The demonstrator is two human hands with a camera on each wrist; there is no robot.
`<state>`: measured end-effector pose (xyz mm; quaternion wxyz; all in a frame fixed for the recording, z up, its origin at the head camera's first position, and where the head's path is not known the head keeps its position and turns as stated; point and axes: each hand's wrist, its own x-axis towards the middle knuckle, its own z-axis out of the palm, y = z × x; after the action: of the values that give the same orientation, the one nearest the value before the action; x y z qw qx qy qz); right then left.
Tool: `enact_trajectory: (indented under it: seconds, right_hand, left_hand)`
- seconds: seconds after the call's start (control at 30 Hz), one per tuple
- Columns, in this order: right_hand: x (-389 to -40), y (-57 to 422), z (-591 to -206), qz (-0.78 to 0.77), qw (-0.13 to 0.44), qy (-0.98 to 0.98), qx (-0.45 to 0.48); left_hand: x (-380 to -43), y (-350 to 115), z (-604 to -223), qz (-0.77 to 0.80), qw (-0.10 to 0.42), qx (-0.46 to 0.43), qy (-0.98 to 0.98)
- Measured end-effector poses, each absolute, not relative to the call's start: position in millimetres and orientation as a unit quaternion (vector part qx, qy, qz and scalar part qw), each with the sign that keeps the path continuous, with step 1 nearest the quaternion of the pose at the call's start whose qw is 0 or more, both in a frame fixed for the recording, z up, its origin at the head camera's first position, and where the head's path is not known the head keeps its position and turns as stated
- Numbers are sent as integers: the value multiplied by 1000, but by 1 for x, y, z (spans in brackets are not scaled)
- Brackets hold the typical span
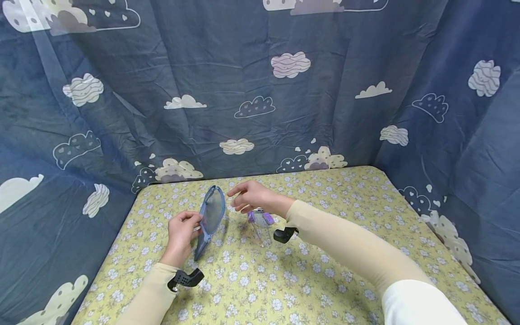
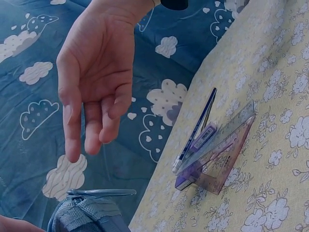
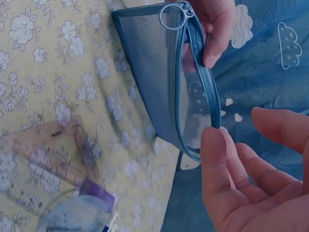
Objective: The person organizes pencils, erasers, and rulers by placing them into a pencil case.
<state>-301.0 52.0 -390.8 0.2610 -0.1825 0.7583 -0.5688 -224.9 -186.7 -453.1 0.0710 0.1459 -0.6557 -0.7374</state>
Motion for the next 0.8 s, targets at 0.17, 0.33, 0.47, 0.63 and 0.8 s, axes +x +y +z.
enact_trajectory:
  seconds: [0.17, 0.33, 0.47, 0.63, 0.8]
  right_hand:
    - [-301, 63, -388, -567, 253, 763, -179]
    - [-301, 75, -382, -564, 241, 769, -180]
    - [-302, 86, -377, -554, 229, 779, -184]
    - [-302, 100, -375, -538, 223, 791, -186]
    - [-301, 112, -376, -533, 217, 798, -179]
  left_hand:
    - [-226, -186, -454, -743, 73, 146, -649]
    - [-227, -186, -456, -745, 68, 147, -647]
    - [-227, -185, -456, -748, 68, 150, -643]
    - [-227, -182, -456, -756, 71, 146, -634]
    - [-227, -179, -456, -759, 71, 143, -631]
